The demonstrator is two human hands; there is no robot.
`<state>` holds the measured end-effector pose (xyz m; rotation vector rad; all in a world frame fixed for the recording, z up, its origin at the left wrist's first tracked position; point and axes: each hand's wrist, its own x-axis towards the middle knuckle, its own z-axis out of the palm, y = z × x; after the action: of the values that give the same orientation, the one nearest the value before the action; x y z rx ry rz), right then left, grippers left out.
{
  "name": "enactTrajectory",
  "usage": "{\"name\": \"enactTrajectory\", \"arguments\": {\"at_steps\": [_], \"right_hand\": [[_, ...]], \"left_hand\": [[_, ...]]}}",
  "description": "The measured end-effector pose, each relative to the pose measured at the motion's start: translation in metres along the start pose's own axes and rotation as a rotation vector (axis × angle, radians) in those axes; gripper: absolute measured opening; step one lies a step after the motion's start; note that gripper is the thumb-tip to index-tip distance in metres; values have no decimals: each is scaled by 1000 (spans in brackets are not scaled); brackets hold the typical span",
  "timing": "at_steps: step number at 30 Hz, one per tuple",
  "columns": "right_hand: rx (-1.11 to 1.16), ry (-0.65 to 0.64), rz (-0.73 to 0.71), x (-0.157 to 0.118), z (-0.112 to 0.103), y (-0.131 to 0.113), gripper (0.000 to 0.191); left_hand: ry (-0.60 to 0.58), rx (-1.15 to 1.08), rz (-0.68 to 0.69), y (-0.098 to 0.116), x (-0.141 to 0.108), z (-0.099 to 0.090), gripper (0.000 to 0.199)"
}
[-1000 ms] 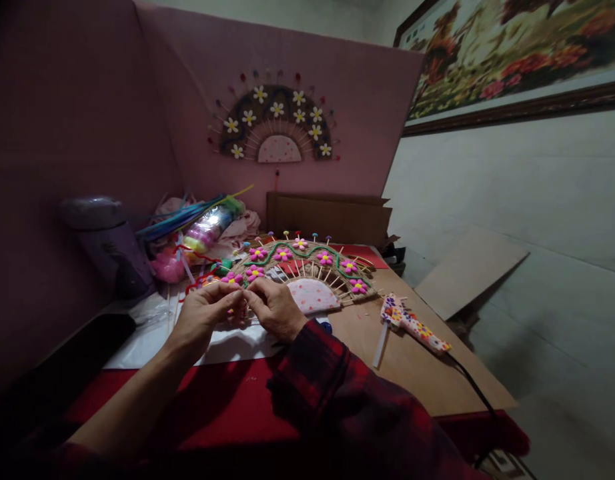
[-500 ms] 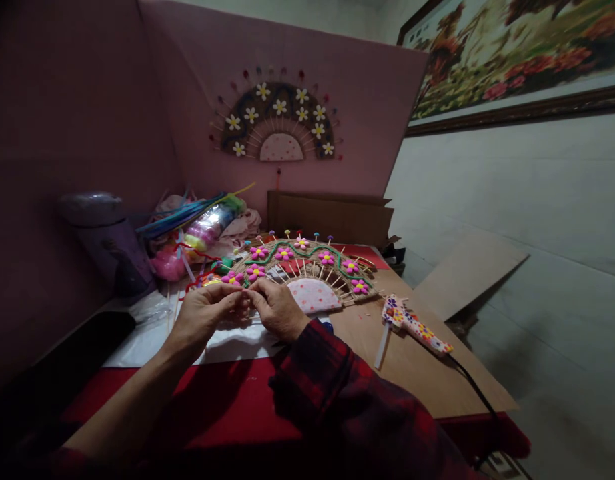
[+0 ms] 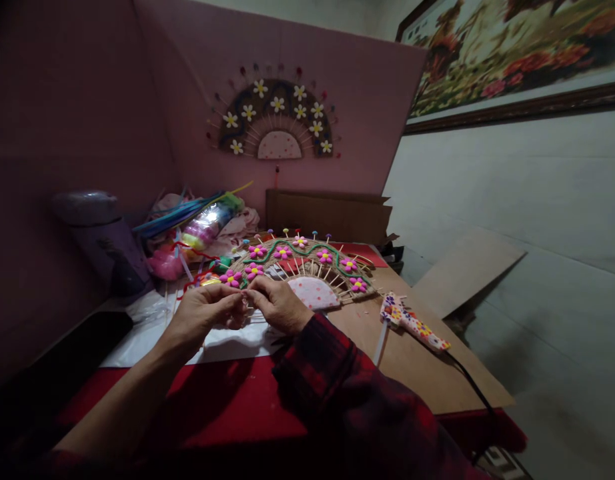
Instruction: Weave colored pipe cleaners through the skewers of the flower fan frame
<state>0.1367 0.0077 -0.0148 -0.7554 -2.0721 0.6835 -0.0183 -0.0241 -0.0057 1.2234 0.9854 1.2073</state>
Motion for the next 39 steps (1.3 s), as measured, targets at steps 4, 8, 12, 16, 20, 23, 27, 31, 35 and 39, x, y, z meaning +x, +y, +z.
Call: {"name": "enactTrajectory", "arguments": {"at_steps": [4,8,12,16,20,23,27,31,35,39], "right_hand": [[39,-55,6,0,-4,2,17],[47,-73,22,0,-5,2,17],[22,-71,-2,-1,-4,2,16],[68,-71,20,-1,-1,4,19],[120,-70,79,-1,1,4,22],[126,-70,75,0,0,3,19],[129,-76,62,0,-2,2,18],[96,-75,53,0,0,2,16],[17,6,34,-2,8,3,15],[-48,104,46,-3,19,3,15]], "left_hand": [[-12,17,-43,-1,1,-3,24],[-18,44,-60,0,0,-4,25],[-23,57,-40,-1,1,-3,25],[-3,42,-10,-1,1,-3,22],[33,19,17,0,1,-2,21],[18,26,14,0,1,-2,23],[-8,43,2,0,1,-2,25],[-6,97,29,-1,1,-1,23],[1,159,98,-6,4,0,22],[36,237,138,-15,7,0,18]]}}
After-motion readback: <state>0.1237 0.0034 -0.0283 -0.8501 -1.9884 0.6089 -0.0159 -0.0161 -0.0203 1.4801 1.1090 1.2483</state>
